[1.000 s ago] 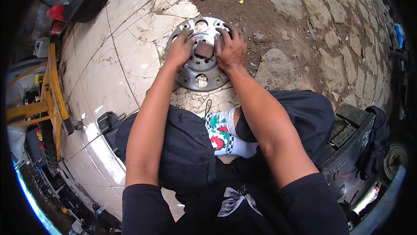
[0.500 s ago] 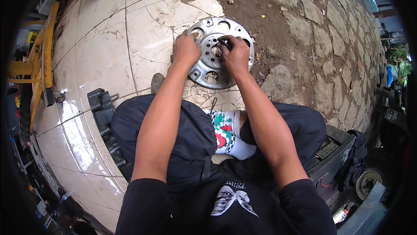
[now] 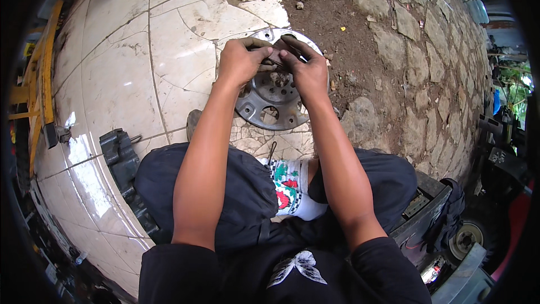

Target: The person sits on the floor and scrubs a metal wheel hub with a small abrasive pad, repeatedly rubbing the surface and edges. The person flips the hub over to clean both sides and continues scrubbing until the end of the clip.

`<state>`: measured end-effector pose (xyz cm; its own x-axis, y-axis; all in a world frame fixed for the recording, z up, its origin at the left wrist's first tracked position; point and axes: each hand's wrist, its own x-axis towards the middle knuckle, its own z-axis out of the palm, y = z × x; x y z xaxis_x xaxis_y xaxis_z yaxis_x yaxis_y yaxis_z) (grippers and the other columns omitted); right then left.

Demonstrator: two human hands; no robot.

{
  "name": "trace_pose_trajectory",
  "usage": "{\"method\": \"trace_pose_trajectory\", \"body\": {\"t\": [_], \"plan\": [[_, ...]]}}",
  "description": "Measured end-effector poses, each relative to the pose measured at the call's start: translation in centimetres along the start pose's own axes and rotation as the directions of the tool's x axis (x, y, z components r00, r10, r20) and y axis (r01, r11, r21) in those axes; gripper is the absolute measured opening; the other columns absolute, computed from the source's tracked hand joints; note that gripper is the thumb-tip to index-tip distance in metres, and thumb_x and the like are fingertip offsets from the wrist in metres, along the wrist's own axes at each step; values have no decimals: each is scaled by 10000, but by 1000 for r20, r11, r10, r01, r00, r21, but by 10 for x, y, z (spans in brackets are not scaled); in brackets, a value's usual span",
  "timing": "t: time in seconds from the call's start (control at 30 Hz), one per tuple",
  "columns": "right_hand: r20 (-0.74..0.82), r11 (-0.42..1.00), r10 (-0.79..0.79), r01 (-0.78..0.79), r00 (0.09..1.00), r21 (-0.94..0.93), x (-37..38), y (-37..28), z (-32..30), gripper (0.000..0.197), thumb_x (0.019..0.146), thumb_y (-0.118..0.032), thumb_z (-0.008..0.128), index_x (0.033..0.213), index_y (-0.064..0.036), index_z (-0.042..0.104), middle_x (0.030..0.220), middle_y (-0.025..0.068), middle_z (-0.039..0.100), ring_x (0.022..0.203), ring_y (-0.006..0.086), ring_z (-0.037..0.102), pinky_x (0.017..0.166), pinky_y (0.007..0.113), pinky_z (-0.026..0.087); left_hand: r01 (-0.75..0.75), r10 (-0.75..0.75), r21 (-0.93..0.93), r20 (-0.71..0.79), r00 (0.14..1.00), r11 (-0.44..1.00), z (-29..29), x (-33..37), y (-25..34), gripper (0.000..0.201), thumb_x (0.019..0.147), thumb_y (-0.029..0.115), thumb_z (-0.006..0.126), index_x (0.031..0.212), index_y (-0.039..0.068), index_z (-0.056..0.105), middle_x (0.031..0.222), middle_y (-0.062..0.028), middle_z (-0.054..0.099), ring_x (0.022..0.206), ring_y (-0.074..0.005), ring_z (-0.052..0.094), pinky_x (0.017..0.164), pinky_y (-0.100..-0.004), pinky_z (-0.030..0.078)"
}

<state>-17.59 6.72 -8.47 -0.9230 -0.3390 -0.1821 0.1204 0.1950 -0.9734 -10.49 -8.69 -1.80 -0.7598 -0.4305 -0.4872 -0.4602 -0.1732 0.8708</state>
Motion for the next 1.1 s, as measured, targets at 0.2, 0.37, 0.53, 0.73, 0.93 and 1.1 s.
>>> {"method": "trace_pose_trajectory", "body": {"t": [0.2,0.37,0.53,0.73,0.93,1.1], "plan": [[-94,998,15,-22,995,-66,5,-17,-7,468,788,-180,939,1211,-45,793,1076,145,824,964,224,794,875,348,604,-172,183,251,-20,983,953,0,7,-12,228,925,155,819,1094,3,825,911,-77,811,803,-111,734,732,-285,563],[-127,995,92,-96,988,-21,3,-11,-10,440,829,-149,909,1215,15,778,1050,151,821,931,202,790,846,339,617,-316,382,383,-111,917,868,23,-8,-12,200,902,188,839,1052,56,845,916,-114,824,793,-185,775,733,-310,581],[-38,977,86,-77,996,197,-3,-23,-6,349,972,-30,753,1300,76,700,1210,167,766,1048,218,755,876,325,639,-565,686,513,-66,725,647,39,-17,-29,191,833,138,860,996,39,844,908,-144,780,835,-304,756,764,-393,582],[52,896,149,-157,987,416,-12,-44,1,457,995,-104,760,1394,75,628,1276,173,726,1094,207,717,875,308,597,-672,808,497,-112,579,550,39,-13,-33,232,821,52,826,1052,30,824,961,-158,737,862,-342,728,812,-425,586],[162,673,338,-358,927,647,5,-32,-24,488,994,-137,779,1390,85,599,1201,150,734,1014,189,700,780,304,586,-690,723,365,63,688,624,30,-12,-24,243,853,172,854,1083,95,840,1135,-136,788,990,-324,767,901,-394,596],[13,917,140,-135,990,375,5,-27,-17,342,963,-142,807,1232,59,743,1113,168,786,950,268,782,845,386,619,-447,569,572,-43,821,688,5,13,-32,299,952,275,771,1191,101,811,1308,-182,734,1208,-367,690,1041,-439,539]]}}
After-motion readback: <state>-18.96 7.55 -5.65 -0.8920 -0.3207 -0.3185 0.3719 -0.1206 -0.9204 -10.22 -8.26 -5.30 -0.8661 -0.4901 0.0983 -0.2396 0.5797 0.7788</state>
